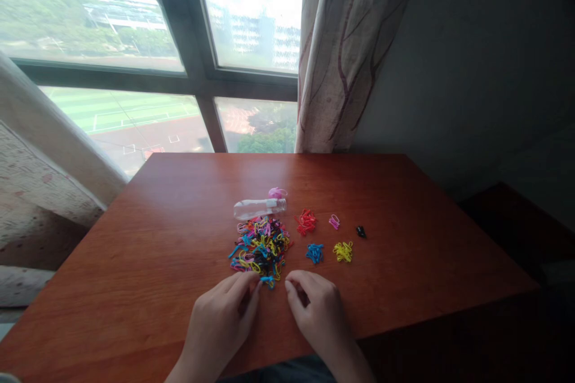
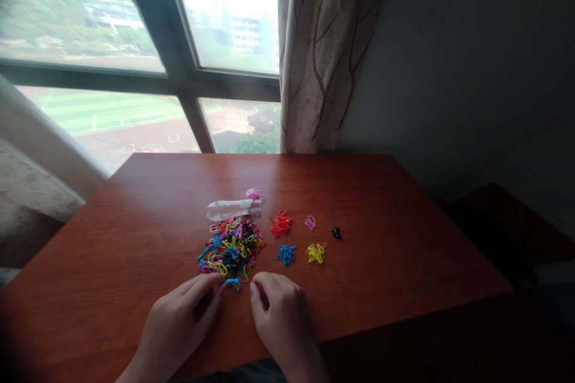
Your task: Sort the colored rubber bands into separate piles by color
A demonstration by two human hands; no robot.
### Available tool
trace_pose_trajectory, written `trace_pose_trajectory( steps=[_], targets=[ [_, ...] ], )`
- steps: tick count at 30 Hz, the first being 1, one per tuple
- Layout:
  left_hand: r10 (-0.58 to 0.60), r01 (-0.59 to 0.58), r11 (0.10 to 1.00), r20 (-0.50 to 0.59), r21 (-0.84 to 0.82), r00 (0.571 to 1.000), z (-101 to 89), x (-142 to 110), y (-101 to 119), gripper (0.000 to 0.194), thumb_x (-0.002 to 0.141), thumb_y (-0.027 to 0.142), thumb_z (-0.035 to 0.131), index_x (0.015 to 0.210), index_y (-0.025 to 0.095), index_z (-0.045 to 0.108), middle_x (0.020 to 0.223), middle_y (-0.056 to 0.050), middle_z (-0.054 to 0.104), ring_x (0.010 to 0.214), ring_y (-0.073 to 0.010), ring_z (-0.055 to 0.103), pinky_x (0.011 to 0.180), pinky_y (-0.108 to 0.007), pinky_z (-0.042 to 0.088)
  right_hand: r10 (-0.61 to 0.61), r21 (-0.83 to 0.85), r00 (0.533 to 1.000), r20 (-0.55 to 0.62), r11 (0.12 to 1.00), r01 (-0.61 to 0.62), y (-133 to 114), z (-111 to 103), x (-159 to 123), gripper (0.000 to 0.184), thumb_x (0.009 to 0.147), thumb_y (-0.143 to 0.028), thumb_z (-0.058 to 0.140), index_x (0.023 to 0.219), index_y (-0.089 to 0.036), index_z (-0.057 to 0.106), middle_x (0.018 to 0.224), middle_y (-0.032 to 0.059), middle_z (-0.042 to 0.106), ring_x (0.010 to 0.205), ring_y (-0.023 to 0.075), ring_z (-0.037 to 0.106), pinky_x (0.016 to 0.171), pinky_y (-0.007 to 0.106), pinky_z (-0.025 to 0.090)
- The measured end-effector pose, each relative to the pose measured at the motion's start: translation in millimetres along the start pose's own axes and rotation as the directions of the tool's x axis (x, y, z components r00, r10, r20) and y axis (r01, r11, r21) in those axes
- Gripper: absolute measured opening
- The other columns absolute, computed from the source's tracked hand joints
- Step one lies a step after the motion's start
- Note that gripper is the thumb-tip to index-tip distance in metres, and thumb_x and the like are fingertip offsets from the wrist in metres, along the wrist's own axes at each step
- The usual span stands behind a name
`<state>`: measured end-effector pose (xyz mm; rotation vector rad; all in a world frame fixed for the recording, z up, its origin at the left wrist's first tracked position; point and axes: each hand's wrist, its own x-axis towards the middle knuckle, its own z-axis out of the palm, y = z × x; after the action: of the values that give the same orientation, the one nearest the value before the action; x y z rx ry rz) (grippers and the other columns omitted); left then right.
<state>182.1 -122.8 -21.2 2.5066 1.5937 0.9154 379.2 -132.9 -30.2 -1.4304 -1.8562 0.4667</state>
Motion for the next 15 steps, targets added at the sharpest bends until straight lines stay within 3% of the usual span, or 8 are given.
trace_pose_trajectory(
  steps=[6, 15],
  targets=[
    [-0.022, 0.019, 0.999, -0.06, -0.037, 0.998, -2.0, 1.7, 0.0, 0.016, 0.094, 0.029, 0.048, 0.093, 0.024, 0.064, 0.082, 0.0, 0.076, 0.065, -0.0159, 0.072, 0.058, -0.023, 0.053, 0.007, -0.009, 1.0, -0.005, 1.0, -0.007, -2.7, -1.1, 0.4, 0.016, 0.091, -0.018, 0.051, 0.083, -0.022, 0.064, 0.071, -0.0003, 0.067, 0.065, 0.0147, 0.064, 0.062, 0.022, 0.041],
    [-0.102, 0.099, 0.992, -0.033, -0.082, 0.994, -0.7, 1.5, -2.1, 0.016, 0.094, 0.032, 0.051, 0.089, 0.023, 0.063, 0.071, 0.003, 0.071, 0.056, -0.0133, 0.067, 0.053, -0.022, 0.048, 0.036, 0.009, 0.999, 0.036, 0.999, -0.037, -2.1, -1.4, 0.2, 0.016, 0.092, -0.018, 0.049, 0.083, -0.022, 0.063, 0.071, -0.0001, 0.066, 0.065, 0.0153, 0.061, 0.063, 0.024, 0.038]
  ],
)
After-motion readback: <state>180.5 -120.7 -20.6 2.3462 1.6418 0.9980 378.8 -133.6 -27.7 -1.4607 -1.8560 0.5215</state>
